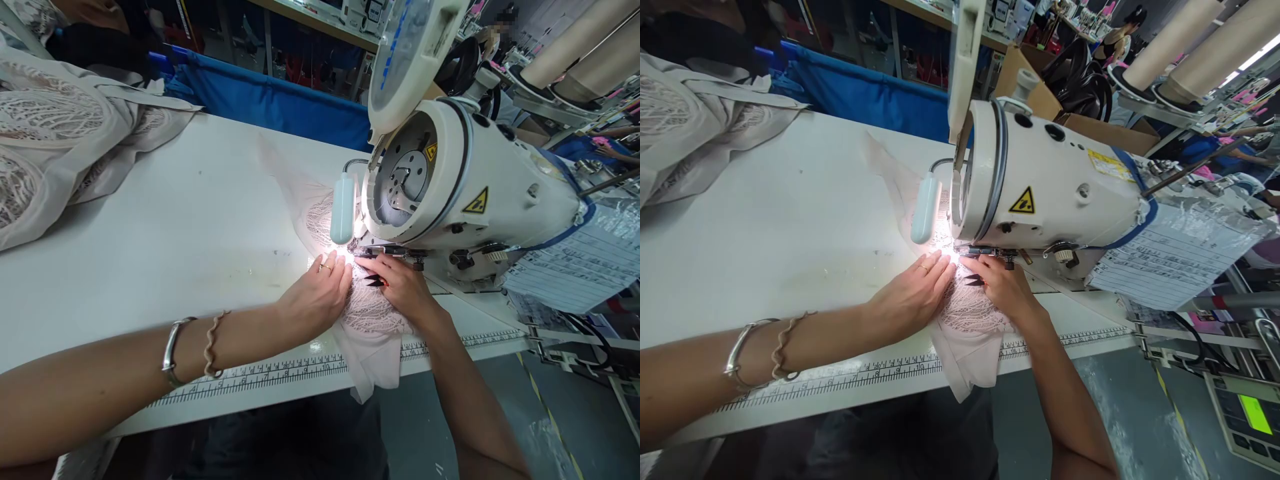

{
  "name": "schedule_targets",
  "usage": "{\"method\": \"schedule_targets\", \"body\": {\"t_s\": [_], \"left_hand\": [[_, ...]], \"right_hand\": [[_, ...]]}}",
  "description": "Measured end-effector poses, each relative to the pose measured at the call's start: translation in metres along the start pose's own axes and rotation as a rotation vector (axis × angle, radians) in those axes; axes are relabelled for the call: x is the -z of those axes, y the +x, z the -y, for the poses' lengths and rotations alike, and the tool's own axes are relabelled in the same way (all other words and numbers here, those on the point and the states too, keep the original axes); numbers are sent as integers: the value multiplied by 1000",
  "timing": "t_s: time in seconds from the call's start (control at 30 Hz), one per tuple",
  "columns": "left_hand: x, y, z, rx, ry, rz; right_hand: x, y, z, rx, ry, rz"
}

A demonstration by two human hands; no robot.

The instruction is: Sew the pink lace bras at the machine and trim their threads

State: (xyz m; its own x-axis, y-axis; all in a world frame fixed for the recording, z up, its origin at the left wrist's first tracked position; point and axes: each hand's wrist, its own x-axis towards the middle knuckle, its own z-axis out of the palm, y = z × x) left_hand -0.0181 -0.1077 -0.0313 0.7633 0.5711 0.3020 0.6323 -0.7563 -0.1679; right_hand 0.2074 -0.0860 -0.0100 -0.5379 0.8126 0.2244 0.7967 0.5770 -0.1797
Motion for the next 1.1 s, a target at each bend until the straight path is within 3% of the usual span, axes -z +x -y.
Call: {"method": "schedule_targets", "body": {"t_s": [0.13,0.3,0.5,0.77,0.83,0.93,1.1], "left_hand": [[0,-1,11,-54,-34,36],[-5,-2,26,-93,-127,40],[-8,-1,45,-111,-246,-37],[-7,4,72,-146,-330,-12],[-4,7,69,-118,-312,-23],[6,10,48,-28,-294,-29],[10,4,11,64,-515,-9]], "right_hand": [[1,2,4,72,-70,27],[0,2,3,41,-127,52],[-1,3,6,-10,-128,72],[-5,5,10,3,-146,52],[-6,5,11,5,-138,36],[-7,4,11,15,-99,17],[-7,1,5,42,1,-21]]}}
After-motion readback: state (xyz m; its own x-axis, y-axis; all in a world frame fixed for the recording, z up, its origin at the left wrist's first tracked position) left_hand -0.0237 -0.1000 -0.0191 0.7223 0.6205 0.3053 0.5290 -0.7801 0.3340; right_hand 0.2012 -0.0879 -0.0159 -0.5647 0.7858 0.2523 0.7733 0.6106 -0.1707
